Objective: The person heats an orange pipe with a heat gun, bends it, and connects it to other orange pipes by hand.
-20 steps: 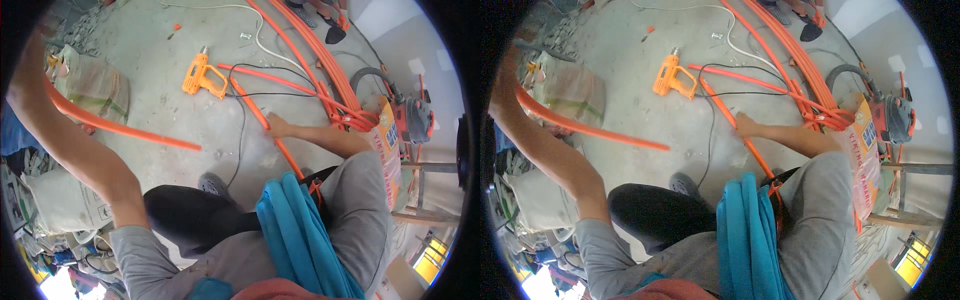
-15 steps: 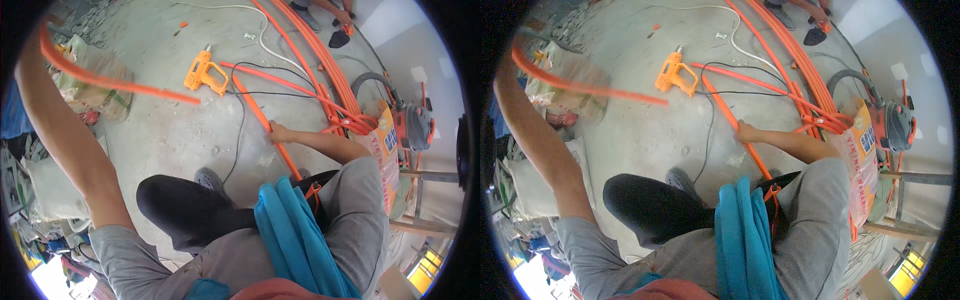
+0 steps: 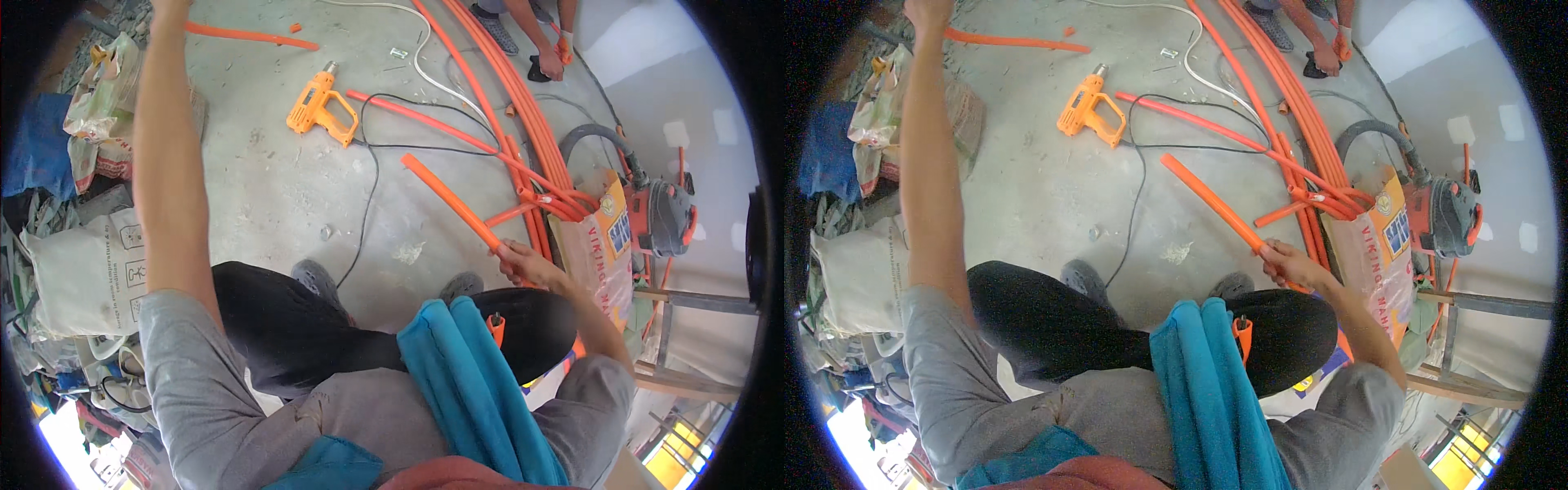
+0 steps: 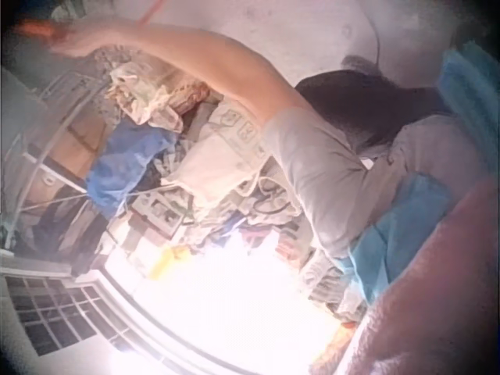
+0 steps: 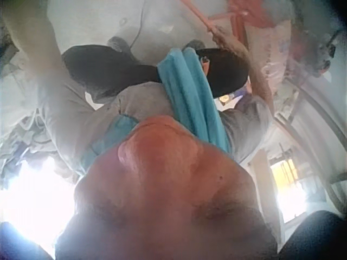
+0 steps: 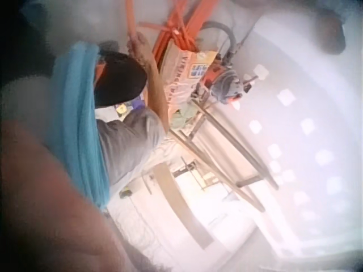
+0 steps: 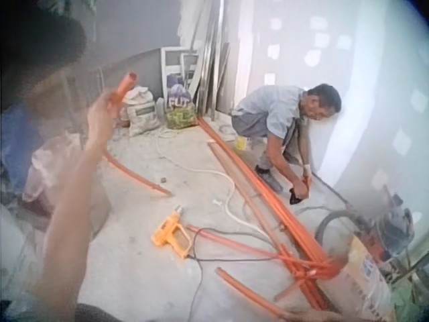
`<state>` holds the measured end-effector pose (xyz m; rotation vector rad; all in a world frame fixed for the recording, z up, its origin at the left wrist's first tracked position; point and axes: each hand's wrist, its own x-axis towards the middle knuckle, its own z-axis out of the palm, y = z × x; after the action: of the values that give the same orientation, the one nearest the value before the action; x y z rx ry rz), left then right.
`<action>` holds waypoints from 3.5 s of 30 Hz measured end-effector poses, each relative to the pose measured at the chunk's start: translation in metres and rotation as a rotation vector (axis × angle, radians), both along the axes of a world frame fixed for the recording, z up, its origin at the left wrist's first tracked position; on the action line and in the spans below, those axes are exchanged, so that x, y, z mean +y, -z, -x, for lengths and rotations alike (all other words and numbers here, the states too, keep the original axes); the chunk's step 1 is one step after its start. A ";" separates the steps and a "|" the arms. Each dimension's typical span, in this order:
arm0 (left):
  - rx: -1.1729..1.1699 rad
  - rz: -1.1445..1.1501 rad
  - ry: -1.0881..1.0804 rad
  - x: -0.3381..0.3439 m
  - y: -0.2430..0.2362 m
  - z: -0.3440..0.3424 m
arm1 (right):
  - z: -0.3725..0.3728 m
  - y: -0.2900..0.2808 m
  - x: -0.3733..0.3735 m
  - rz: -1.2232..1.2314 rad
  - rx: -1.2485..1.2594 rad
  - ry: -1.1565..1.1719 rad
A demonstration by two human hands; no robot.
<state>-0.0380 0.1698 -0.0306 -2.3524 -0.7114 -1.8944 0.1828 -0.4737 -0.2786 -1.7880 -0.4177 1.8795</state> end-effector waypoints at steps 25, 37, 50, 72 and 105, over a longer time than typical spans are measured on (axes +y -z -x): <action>-0.893 1.325 0.451 -0.112 0.089 0.154 | -0.013 -0.127 0.083 -0.752 -0.292 -0.020; -1.792 1.665 1.250 -0.152 0.130 0.127 | 0.006 -0.168 0.069 -0.911 -0.730 -0.005; -1.521 1.677 1.062 -0.104 0.123 0.093 | 0.023 -0.179 0.089 -0.949 -0.863 -0.213; -0.798 1.239 1.904 -0.021 -0.008 0.066 | 0.059 -0.185 0.150 -1.081 -1.307 -0.296; -1.162 1.266 1.657 -0.081 0.007 -0.010 | 0.051 -0.187 0.168 -1.099 -1.513 -0.158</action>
<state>-0.0277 0.0883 -0.0379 -1.6676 0.9862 -4.8563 0.1320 -0.3055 -0.0915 -1.8675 -1.6546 -0.1957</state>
